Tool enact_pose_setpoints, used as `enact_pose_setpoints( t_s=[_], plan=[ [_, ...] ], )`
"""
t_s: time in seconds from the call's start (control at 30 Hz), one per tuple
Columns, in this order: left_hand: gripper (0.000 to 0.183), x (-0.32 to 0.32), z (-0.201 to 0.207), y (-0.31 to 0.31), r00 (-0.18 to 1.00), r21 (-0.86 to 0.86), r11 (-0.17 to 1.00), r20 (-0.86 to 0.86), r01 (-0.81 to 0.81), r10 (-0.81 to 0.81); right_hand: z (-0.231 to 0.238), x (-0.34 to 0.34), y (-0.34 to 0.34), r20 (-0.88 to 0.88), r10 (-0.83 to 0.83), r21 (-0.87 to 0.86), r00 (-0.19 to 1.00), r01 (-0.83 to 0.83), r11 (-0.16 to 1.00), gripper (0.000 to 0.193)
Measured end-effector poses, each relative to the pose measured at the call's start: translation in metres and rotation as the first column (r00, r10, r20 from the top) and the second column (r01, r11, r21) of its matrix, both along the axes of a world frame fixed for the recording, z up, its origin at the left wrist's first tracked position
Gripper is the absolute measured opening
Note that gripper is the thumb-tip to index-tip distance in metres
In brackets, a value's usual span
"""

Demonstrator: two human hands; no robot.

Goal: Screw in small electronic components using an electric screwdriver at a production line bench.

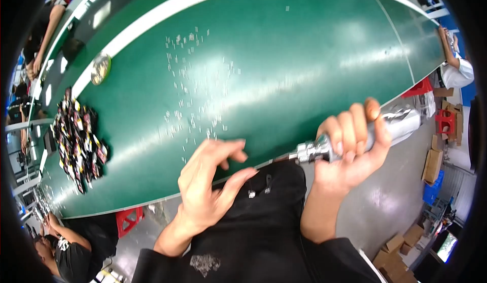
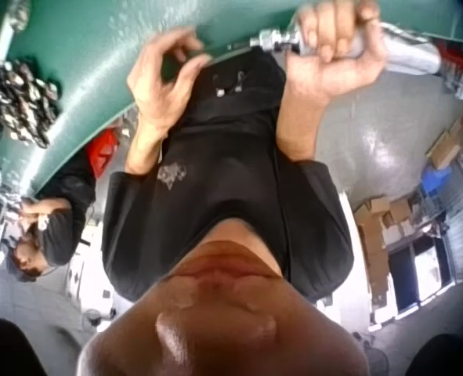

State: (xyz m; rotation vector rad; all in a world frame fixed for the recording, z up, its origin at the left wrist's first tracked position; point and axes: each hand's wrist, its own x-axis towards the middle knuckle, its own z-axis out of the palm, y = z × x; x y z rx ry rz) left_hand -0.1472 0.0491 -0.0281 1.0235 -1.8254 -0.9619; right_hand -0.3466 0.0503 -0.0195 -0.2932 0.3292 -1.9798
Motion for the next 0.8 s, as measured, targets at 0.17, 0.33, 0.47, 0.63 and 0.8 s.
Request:
enact_pose_setpoints(
  t_s=[0.17,0.33,0.47,0.63,0.8],
  plan=[
    [0.010,0.027,0.014,-0.044,0.961,-0.195,0.976,0.275,0.100,-0.044,-0.018,-0.012,-0.007,0.052,-0.066,0.138,0.996,0.058,0.989,0.010],
    [0.021,0.005,0.026,-0.133,0.909,-0.310,0.940,0.418,0.146,-0.003,-0.027,-0.024,-0.018,0.120,-0.033,0.101,0.992,0.021,0.995,0.009],
    [0.018,-0.049,0.026,-0.216,0.914,-0.342,0.934,0.403,0.101,0.048,-0.028,-0.022,-0.020,0.049,0.053,0.046,0.997,-0.055,0.997,0.008],
    [0.031,-0.121,0.007,-0.304,0.834,-0.364,0.931,0.512,-0.003,0.203,-0.030,-0.027,-0.020,0.086,0.102,0.020,0.991,-0.104,0.994,0.007],
    [0.049,-0.175,0.002,-0.334,0.724,-0.319,0.944,0.631,-0.085,0.279,-0.033,-0.032,-0.020,0.127,0.127,0.022,0.984,-0.131,0.991,0.007]
  ],
)
